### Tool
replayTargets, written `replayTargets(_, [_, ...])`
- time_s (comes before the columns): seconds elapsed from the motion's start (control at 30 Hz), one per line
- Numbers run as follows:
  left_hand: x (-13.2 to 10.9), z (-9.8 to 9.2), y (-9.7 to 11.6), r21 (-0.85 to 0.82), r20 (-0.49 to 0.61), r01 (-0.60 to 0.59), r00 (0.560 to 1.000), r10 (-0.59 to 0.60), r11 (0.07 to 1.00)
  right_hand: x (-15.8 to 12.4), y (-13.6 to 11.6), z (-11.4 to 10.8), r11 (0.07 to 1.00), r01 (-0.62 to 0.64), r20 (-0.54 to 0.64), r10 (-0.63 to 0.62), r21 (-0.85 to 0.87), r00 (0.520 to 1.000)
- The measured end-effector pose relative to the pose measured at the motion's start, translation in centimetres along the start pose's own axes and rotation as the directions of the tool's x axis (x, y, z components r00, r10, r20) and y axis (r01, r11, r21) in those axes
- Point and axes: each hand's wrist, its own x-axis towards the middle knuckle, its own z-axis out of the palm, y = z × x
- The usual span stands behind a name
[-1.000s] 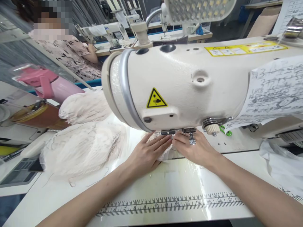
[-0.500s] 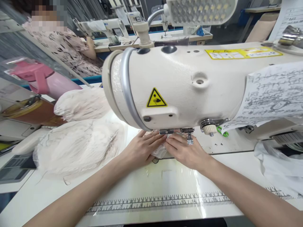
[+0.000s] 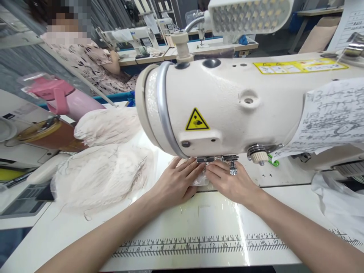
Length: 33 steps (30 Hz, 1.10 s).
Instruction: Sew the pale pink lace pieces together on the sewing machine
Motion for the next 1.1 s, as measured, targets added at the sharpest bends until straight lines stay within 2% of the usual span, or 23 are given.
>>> replayTargets(0.23, [-0.1,-0.1,0.4,0.044,-0.021,0.001,1.000,0.000,0.999,-0.2,0.4,-0.4,0.995,0.012,0.009,-0.011,-0.104,1.000])
replayTargets(0.47, [-0.3,-0.1,0.4,0.055,-0.016,-0.006,1.000,0.007,0.998,0.4,1.0,-0.8,0.997,0.019,-0.018,-0.020,-0.078,1.000])
replayTargets(0.67, [-0.3,-0.1,0.3,0.063,-0.011,-0.007,1.000,0.008,0.998,1.1,0.8,-1.6,0.980,0.009,-0.064,-0.023,-0.201,0.998])
replayTargets(0.77, [-0.2,-0.1,0.3,0.058,0.003,0.003,1.000,-0.003,0.998,1.3,0.7,-1.8,0.965,0.041,-0.036,-0.052,-0.257,0.998])
replayTargets(0.83, [-0.1,-0.2,0.3,0.052,0.002,0.013,1.000,-0.013,0.999,1.1,0.7,-1.8,0.968,0.015,-0.024,-0.022,-0.249,0.999])
replayTargets(0.93, [0.0,-0.2,0.3,0.050,0.006,0.029,1.000,-0.029,0.998,0.7,0.7,-1.6,0.988,-0.050,0.012,0.052,-0.150,0.999])
replayTargets(1.03, [0.1,-0.2,0.3,0.046,0.008,0.040,0.999,-0.041,0.998,0.3,0.9,-1.4,0.994,-0.063,0.054,0.068,-0.091,0.996])
replayTargets(1.1, [0.0,-0.1,0.2,0.044,-0.013,0.027,1.000,-0.026,0.999,0.2,1.0,-1.4,0.993,-0.041,0.043,0.046,-0.111,0.998])
